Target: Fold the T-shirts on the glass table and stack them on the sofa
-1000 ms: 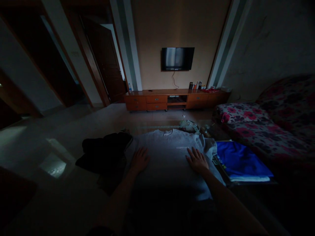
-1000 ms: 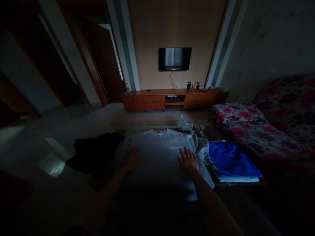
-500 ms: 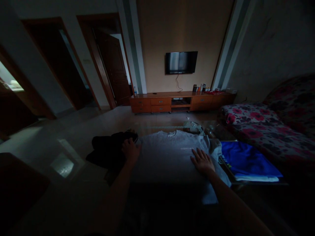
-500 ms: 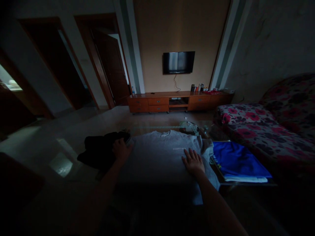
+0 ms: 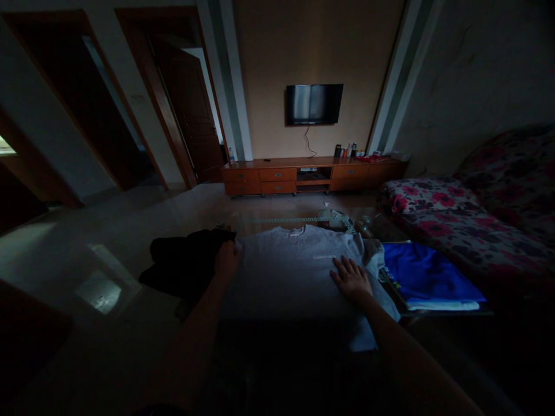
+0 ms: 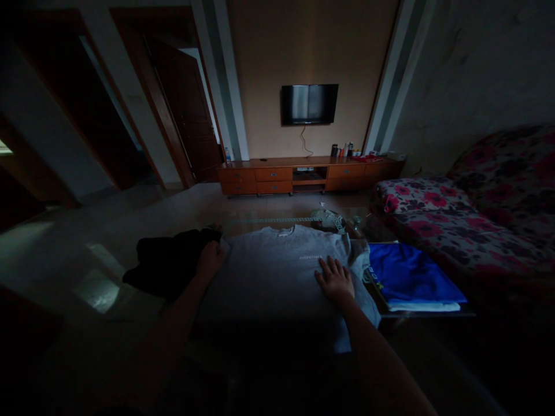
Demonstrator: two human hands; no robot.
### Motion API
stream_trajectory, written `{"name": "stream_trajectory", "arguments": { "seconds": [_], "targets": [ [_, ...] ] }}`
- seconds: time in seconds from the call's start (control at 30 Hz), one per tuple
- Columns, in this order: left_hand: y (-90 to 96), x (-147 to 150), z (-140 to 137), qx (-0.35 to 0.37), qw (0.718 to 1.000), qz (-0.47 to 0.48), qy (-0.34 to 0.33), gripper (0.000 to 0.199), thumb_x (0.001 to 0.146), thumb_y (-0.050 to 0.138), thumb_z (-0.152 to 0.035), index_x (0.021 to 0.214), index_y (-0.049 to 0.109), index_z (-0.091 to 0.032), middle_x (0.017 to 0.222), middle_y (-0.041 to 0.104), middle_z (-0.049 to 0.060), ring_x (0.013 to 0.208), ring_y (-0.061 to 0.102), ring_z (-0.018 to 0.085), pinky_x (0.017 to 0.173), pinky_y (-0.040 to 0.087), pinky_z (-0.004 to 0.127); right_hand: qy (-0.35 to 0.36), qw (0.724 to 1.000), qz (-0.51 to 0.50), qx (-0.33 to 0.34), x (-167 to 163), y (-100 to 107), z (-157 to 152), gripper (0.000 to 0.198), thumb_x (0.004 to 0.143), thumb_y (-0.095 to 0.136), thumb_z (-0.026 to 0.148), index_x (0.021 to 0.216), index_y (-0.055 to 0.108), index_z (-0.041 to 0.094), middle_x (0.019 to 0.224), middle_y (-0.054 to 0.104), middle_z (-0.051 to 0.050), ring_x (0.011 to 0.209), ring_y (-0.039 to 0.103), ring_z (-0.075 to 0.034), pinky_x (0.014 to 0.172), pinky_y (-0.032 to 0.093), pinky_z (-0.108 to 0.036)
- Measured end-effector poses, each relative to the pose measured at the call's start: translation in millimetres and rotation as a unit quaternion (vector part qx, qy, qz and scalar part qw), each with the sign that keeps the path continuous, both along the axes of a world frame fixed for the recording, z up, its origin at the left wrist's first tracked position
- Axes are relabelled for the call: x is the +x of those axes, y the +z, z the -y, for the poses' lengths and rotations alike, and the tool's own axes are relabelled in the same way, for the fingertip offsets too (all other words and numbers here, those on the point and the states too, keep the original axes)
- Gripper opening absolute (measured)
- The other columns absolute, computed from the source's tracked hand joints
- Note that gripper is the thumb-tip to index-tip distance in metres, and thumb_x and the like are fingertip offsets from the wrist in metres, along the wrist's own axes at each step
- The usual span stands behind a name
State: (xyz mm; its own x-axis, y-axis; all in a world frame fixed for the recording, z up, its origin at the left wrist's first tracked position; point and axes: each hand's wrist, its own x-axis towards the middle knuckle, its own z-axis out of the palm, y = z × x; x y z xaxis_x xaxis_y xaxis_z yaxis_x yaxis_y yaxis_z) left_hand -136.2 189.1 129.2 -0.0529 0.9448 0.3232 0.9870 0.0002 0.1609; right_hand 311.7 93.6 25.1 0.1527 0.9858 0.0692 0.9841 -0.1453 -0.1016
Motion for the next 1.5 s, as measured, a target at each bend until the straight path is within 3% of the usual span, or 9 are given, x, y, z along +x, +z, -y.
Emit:
{"name": "stream_trajectory", "arguments": {
  "seconds": [0.23,0.37,0.47,0.63,0.97,1.17,1.27,1.4,1.5],
  "targets": [
    [-33.5,38,12,-0.147,0.953,0.033,-0.263,0.024,0.093,0.058,-0.041,0.107,0.067,-0.024,0.108,0.072,0.005,0.099,0.067,0.020,0.089,0.051,0.029,0.004,1.000,0.004,0.011,0,-2,1,0.066,0.102,0.026,0.065,0.162,0.025,0.037,0.170,0.020,-0.001,0.156,0.015,-0.026,0.123,0.015,-0.049],
    [-54.9,30,10,-0.118,0.965,0.047,-0.228,0.037,0.100,0.041,-0.037,0.120,0.066,-0.019,0.133,0.065,0.013,0.126,0.059,0.025,0.109,0.043,0.037,0.004,1.000,0.008,0.001,-1,0,1,0.066,0.102,0.026,0.064,0.162,0.024,0.038,0.170,0.020,0.000,0.156,0.016,-0.026,0.123,0.016,-0.049],
    [-73.0,12,13,-0.093,0.974,0.013,-0.204,0.053,0.100,0.041,-0.041,0.144,0.052,-0.014,0.160,0.041,0.015,0.150,0.034,0.029,0.123,0.026,0.043,0.006,1.000,0.014,0.004,-1,-1,1,0.067,0.102,0.025,0.065,0.163,0.023,0.037,0.170,0.020,-0.001,0.156,0.016,-0.027,0.124,0.016,-0.049],
    [-93.6,-7,21,-0.124,0.974,-0.047,-0.182,0.069,0.101,0.033,-0.055,0.158,0.035,-0.016,0.168,0.026,0.012,0.156,0.021,0.028,0.125,0.018,0.047,0.009,1.000,0.022,-0.005,0,-4,1,0.067,0.102,0.021,0.066,0.163,0.020,0.037,0.171,0.016,0.000,0.157,0.013,-0.027,0.124,0.015,-0.049],
    [-69.5,13,24,-0.079,0.972,-0.051,-0.216,0.061,0.101,0.038,-0.049,0.156,0.040,-0.022,0.166,0.033,0.008,0.155,0.024,0.027,0.125,0.021,0.044,0.015,0.999,0.014,-0.039,-19,-1,8,0.072,0.102,0.025,0.065,0.164,0.019,0.031,0.171,0.017,-0.009,0.156,0.015,-0.035,0.121,0.018,-0.054],
    [-73.6,17,14,-0.111,0.972,-0.040,-0.202,0.050,0.103,0.034,-0.048,0.144,0.054,-0.028,0.156,0.048,0.008,0.144,0.041,0.027,0.118,0.031,0.045,0.006,0.998,-0.049,-0.036,-15,24,-1,0.061,0.102,0.027,0.060,0.154,0.043,0.033,0.162,0.036,-0.008,0.145,0.034,-0.034,0.114,0.031,-0.057],
    [-71.2,16,5,-0.088,0.976,-0.048,-0.194,0.045,0.103,0.036,-0.041,0.140,0.058,-0.027,0.148,0.054,0.009,0.136,0.048,0.027,0.114,0.037,0.044,-0.102,0.990,-0.084,0.039,5,38,-9,0.052,0.102,0.029,0.049,0.141,0.058,0.027,0.147,0.049,-0.014,0.133,0.046,-0.035,0.106,0.038,-0.056],
    [-79.7,9,-4,-0.056,0.980,-0.048,-0.183,0.055,0.099,0.044,-0.043,0.149,0.049,-0.020,0.161,0.040,0.012,0.149,0.033,0.029,0.122,0.027,0.044,-0.344,0.914,-0.125,0.176,46,37,-22,0.057,0.097,0.038,0.050,0.136,0.058,0.014,0.140,0.048,-0.026,0.128,0.046,-0.044,0.096,0.044,-0.059],
    [-89.9,6,-9,-0.081,0.981,-0.041,-0.172,0.061,0.099,0.045,-0.047,0.154,0.043,-0.023,0.165,0.034,0.010,0.153,0.026,0.030,0.125,0.021,0.045,-0.380,0.894,-0.148,0.184,79,26,-30,0.071,0.089,0.049,0.058,0.143,0.051,0.011,0.142,0.047,-0.029,0.129,0.045,-0.048,0.097,0.042,-0.063]
  ]
}}
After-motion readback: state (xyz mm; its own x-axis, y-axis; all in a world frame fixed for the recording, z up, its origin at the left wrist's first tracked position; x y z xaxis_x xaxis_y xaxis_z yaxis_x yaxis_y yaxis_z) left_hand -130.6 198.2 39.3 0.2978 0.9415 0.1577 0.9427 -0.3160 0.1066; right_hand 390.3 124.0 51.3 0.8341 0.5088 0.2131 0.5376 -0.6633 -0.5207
